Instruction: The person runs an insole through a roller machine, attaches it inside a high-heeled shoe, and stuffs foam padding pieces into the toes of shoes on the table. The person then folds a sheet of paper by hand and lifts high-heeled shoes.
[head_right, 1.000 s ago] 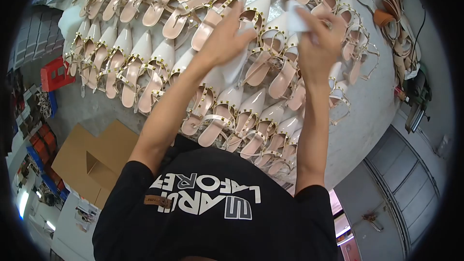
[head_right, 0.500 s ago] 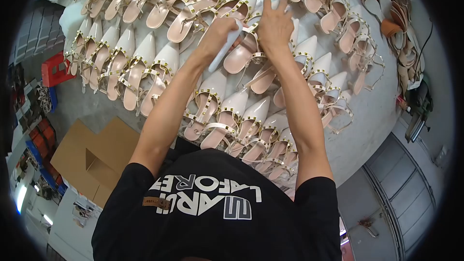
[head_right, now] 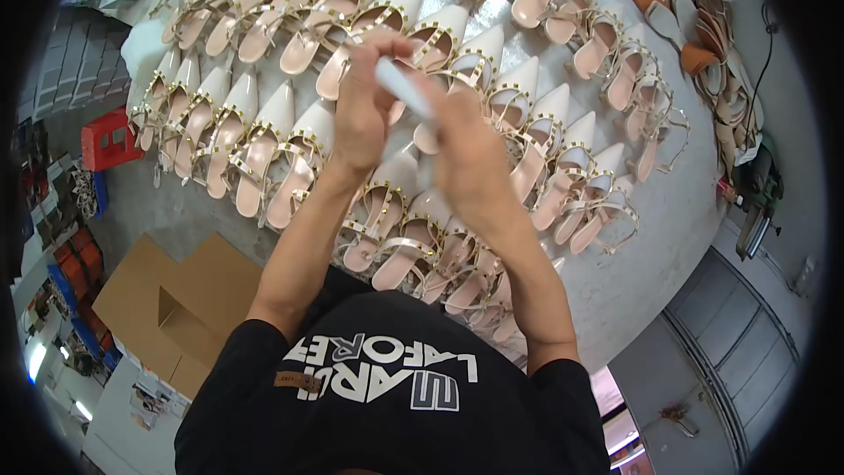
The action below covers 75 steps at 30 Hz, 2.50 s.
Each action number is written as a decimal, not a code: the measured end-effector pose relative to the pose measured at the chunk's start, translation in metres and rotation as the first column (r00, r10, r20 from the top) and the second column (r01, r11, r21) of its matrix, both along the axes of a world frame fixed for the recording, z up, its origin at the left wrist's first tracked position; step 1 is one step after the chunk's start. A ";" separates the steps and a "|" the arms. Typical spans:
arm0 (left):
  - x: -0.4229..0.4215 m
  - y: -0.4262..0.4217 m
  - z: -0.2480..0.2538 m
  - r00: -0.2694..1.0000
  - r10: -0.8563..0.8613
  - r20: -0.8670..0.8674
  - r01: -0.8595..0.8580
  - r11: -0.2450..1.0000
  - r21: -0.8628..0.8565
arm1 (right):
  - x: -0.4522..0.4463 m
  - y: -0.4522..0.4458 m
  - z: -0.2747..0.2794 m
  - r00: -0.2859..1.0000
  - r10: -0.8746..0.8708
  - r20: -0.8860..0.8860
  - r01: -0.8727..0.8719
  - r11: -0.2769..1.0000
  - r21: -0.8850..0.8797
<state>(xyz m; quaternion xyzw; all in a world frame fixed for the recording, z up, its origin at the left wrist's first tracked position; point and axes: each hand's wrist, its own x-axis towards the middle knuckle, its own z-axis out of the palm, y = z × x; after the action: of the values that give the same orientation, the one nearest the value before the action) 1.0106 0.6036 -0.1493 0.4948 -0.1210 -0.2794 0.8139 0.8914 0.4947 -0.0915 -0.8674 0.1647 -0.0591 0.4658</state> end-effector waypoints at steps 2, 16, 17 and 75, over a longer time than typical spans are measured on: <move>0.019 -0.004 -0.005 0.968 0.030 0.250 -0.076 0.981 0.177 | 0.021 -0.025 0.000 0.952 -0.195 0.238 0.291 0.819 -0.494; 0.061 0.002 -0.076 0.510 -0.556 0.656 -0.133 0.703 0.699 | 0.095 -0.034 -0.130 0.948 -0.308 0.076 0.292 0.755 -0.587; 0.060 0.001 -0.078 0.510 -0.550 0.661 -0.136 0.707 0.694 | 0.101 -0.036 -0.128 0.961 -0.259 0.091 0.260 0.750 -0.607; 0.394 0.364 -0.056 0.535 -0.211 0.818 -0.789 0.223 0.573 | 0.027 0.310 0.268 -0.142 0.106 0.984 -0.076 0.990 -0.118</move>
<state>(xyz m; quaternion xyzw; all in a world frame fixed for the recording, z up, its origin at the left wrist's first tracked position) 1.4047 0.9676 -0.2050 0.9445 -0.1560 0.1388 0.2536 0.9183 0.8048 0.1764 -0.5396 -0.3036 -0.6607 0.4244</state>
